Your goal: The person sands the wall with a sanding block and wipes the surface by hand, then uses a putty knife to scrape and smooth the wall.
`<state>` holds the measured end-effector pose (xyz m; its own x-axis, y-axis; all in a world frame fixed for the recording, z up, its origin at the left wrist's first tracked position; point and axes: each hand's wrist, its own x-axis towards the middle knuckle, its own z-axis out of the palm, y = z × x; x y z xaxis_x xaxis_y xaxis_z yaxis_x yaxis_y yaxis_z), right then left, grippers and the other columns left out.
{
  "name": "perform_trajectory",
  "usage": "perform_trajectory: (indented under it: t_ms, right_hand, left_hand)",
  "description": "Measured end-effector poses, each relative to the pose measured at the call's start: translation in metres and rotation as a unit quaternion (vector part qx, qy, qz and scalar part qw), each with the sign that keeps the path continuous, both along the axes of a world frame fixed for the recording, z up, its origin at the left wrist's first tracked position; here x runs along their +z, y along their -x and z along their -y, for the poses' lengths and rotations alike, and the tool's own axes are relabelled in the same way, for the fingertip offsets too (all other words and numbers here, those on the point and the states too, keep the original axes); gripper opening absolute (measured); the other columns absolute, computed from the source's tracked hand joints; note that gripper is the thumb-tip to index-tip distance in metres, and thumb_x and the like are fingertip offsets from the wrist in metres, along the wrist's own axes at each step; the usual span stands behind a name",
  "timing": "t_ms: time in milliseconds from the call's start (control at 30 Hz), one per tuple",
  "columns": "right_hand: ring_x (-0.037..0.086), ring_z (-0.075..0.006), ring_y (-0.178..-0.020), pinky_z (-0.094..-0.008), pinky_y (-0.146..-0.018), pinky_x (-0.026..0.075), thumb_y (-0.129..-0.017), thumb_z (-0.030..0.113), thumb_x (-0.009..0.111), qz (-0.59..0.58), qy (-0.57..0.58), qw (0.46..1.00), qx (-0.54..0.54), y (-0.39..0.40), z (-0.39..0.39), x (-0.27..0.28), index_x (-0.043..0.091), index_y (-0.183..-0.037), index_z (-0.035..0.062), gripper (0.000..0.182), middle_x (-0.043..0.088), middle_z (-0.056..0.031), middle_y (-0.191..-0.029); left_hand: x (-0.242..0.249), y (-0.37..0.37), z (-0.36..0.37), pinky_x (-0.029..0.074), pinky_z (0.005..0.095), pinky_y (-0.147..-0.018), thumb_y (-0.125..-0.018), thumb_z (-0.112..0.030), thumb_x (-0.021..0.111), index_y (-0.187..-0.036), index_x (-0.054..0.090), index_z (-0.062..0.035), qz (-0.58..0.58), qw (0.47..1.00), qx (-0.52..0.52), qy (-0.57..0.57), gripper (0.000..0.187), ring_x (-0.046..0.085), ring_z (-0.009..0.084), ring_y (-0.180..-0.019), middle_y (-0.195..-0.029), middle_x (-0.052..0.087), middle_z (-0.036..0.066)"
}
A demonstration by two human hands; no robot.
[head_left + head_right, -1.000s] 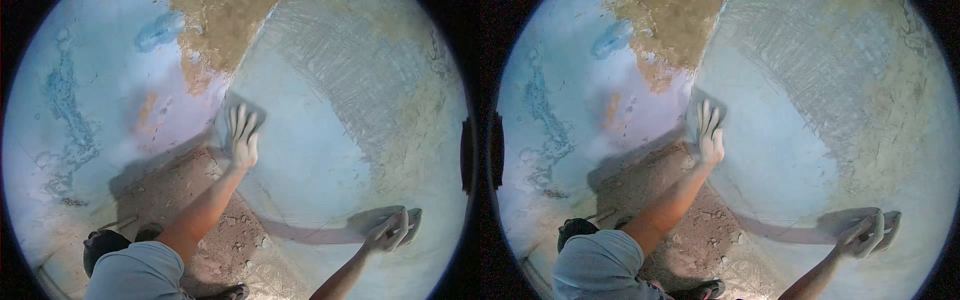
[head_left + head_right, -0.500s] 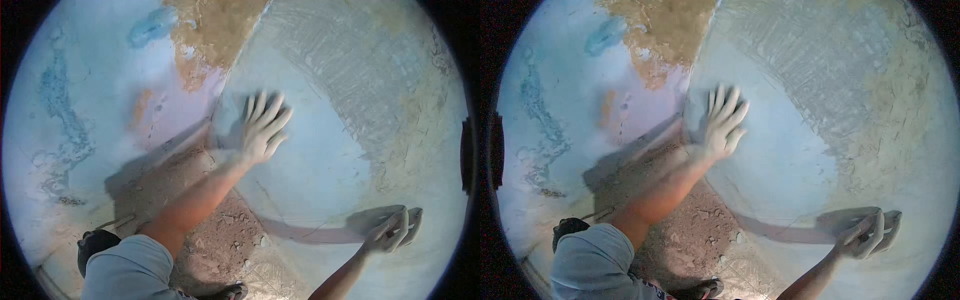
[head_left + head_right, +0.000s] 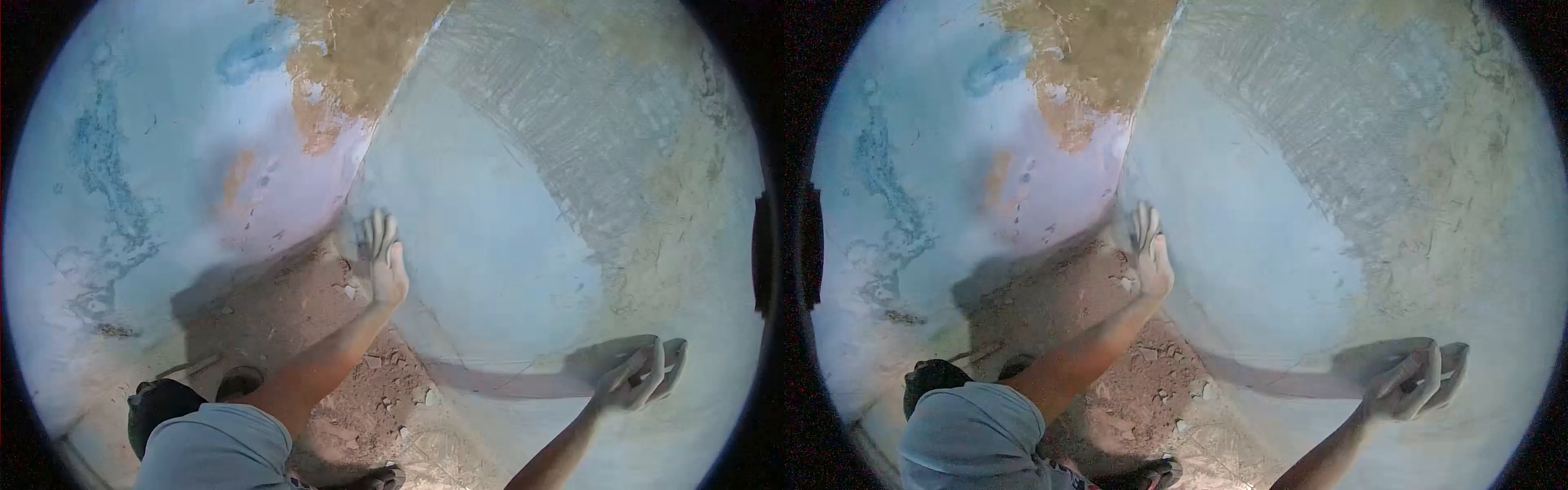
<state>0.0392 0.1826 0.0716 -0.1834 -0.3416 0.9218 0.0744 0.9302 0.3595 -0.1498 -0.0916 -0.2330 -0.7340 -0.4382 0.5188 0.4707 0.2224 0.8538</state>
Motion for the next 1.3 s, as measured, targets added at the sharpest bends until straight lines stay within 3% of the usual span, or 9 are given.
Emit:
perform_trajectory:
  t_ms: [67, 167, 333, 433, 567, 733, 967, 1100, 1300]
  right_hand:
    - [0.056, -0.0352, -0.139, -0.0458, -0.105, 0.06, -0.107, 0.009, 0.063, 0.003, -0.025, 1.0, 0.014, 0.002, 0.0, 0.004, 0.072, -0.122, -0.0004, 0.019, 0.051, -0.0235, -0.151]
    - [0.055, -0.0346, -0.139, -0.0456, -0.104, 0.06, -0.107, 0.01, 0.064, 0.006, -0.024, 1.0, -0.02, -0.001, 0.003, 0.004, 0.072, -0.123, 0.0009, 0.02, 0.051, -0.0231, -0.151]
    - [0.054, -0.0336, -0.14, -0.0455, -0.107, 0.059, -0.108, 0.012, 0.063, 0.001, -0.025, 0.999, -0.023, -0.001, -0.001, 0.004, 0.072, -0.124, 0.002, 0.021, 0.052, -0.0228, -0.149]
    - [0.054, -0.0334, -0.14, -0.0449, -0.107, 0.06, -0.108, 0.012, 0.062, 0.006, -0.023, 0.999, -0.023, -0.002, 0.002, 0.005, 0.072, -0.123, 0.0016, 0.021, 0.052, -0.0229, -0.149]
    - [0.055, -0.0339, -0.139, -0.0449, -0.106, 0.061, -0.108, 0.013, 0.063, 0.007, 0.02, 1.0, 0.003, 0.0, 0.005, 0.002, 0.072, -0.122, 0.0004, 0.021, 0.052, -0.0231, -0.149]
    - [0.056, -0.0349, -0.138, -0.0465, -0.106, 0.061, -0.108, 0.015, 0.063, -0.003, -0.012, 1.0, 0.021, 0.003, 0.002, 0.002, 0.072, -0.122, 0.0004, 0.022, 0.053, -0.0227, -0.149]
    - [0.054, -0.0359, -0.138, -0.0503, -0.106, 0.054, -0.106, 0.012, 0.064, -0.002, -0.027, 1.0, -0.001, 0.004, 0.004, -0.001, 0.074, -0.121, 0.0034, 0.02, 0.053, -0.0234, -0.151]
    - [0.055, -0.0328, -0.138, -0.0457, -0.103, 0.055, -0.107, 0.013, 0.063, -0.004, -0.045, 0.999, 0.014, 0.004, 0.002, 0.001, 0.073, -0.123, 0.0065, 0.02, 0.054, -0.0203, -0.151]
    - [0.056, -0.0322, -0.136, -0.0441, -0.102, 0.054, -0.105, 0.012, 0.064, 0.003, -0.049, 0.999, -0.002, 0.002, 0.012, 0.005, 0.075, -0.12, 0.0059, 0.019, 0.055, -0.0194, -0.15]
  left_hand:
    - [-0.013, -0.003, -0.014, 0.008, 0.0595, -0.131, -0.113, -0.022, 0.032, -0.163, 0.037, 0.0043, 0.08, 0.994, 0.027, -0.074, 0.057, 0.015, 0.0505, -0.161, -0.174, 0.024, 0.027]
    - [0.015, 0.02, -0.01, 0.008, 0.059, -0.131, -0.113, -0.024, 0.033, -0.162, 0.04, 0.0029, 0.014, 0.998, 0.054, -0.041, 0.056, 0.016, 0.05, -0.161, -0.174, 0.026, 0.027]
    - [0.169, 0.046, 0.042, 0.008, 0.064, -0.129, -0.109, -0.022, 0.038, -0.155, 0.055, -0.0037, -0.192, 0.972, 0.008, 0.136, 0.052, 0.02, 0.0526, -0.159, -0.172, 0.036, 0.018]
    - [0.201, 0.059, 0.059, 0.008, 0.0647, -0.129, -0.107, -0.021, 0.041, -0.154, 0.057, -0.006, -0.208, 0.968, 0.012, 0.141, 0.052, 0.021, 0.0547, -0.158, -0.171, 0.039, 0.017]
    - [0.122, 0.053, 0.03, 0.012, 0.0649, -0.128, -0.108, -0.023, 0.041, -0.153, 0.058, -0.0033, -0.196, 0.971, 0.056, 0.128, 0.051, 0.021, 0.0608, -0.156, -0.169, 0.04, 0.02]
    - [0.035, 0.015, 0.018, 0.017, 0.0592, -0.13, -0.111, -0.02, 0.039, -0.154, 0.053, 0.0049, -0.001, 0.999, 0.036, 0.027, 0.051, 0.023, 0.0517, -0.159, -0.168, 0.038, 0.026]
    - [-0.048, -0.001, 0.016, 0.014, 0.0568, -0.131, -0.112, -0.02, 0.033, -0.159, 0.042, 0.007, 0.141, 0.987, 0.001, 0.083, 0.056, 0.02, 0.0482, -0.161, -0.171, 0.03, 0.029]
    - [0.103, 0.006, 0.016, 0.007, 0.062, -0.13, -0.108, -0.018, 0.039, -0.16, 0.042, 0.0059, -0.074, 0.995, -0.024, 0.055, 0.057, 0.014, 0.0544, -0.16, -0.173, 0.027, 0.028]
    - [0.179, 0.062, 0.049, 0.005, 0.0682, -0.128, -0.106, -0.02, 0.044, -0.159, 0.049, -0.0011, -0.222, 0.96, 0.038, 0.169, 0.057, 0.014, 0.0578, -0.159, -0.174, 0.027, 0.026]
